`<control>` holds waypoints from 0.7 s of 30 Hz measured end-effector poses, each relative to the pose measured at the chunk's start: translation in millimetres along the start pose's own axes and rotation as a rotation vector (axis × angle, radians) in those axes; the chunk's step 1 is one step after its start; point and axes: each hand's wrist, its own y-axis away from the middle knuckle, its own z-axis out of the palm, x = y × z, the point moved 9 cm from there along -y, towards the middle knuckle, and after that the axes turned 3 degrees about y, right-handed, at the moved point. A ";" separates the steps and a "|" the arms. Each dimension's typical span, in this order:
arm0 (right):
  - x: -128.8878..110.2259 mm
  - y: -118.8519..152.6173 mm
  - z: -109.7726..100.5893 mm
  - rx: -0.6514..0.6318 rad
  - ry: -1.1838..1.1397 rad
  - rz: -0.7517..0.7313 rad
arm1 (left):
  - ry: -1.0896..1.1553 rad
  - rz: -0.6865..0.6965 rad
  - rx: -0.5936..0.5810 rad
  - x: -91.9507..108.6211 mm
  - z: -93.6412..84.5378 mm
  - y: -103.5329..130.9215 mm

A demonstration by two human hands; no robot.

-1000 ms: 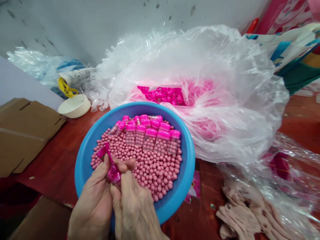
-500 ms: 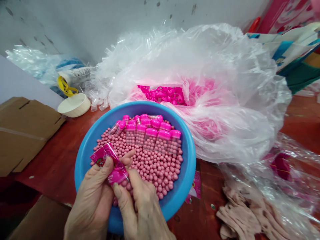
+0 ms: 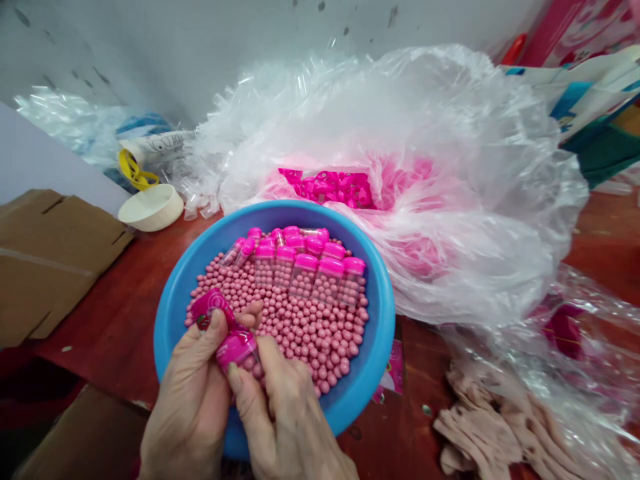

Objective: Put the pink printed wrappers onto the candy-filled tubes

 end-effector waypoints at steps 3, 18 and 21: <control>1.8 6.5 5.3 -0.025 0.009 -0.006 | 0.006 0.119 0.067 9.8 -4.1 6.3; -33.9 -14.7 9.7 -0.028 -0.066 -0.093 | 0.051 -0.055 0.056 -4.0 -2.6 -4.0; -36.1 -13.1 11.9 -0.099 -0.090 -0.132 | 0.087 -0.011 0.069 5.8 -8.0 -11.7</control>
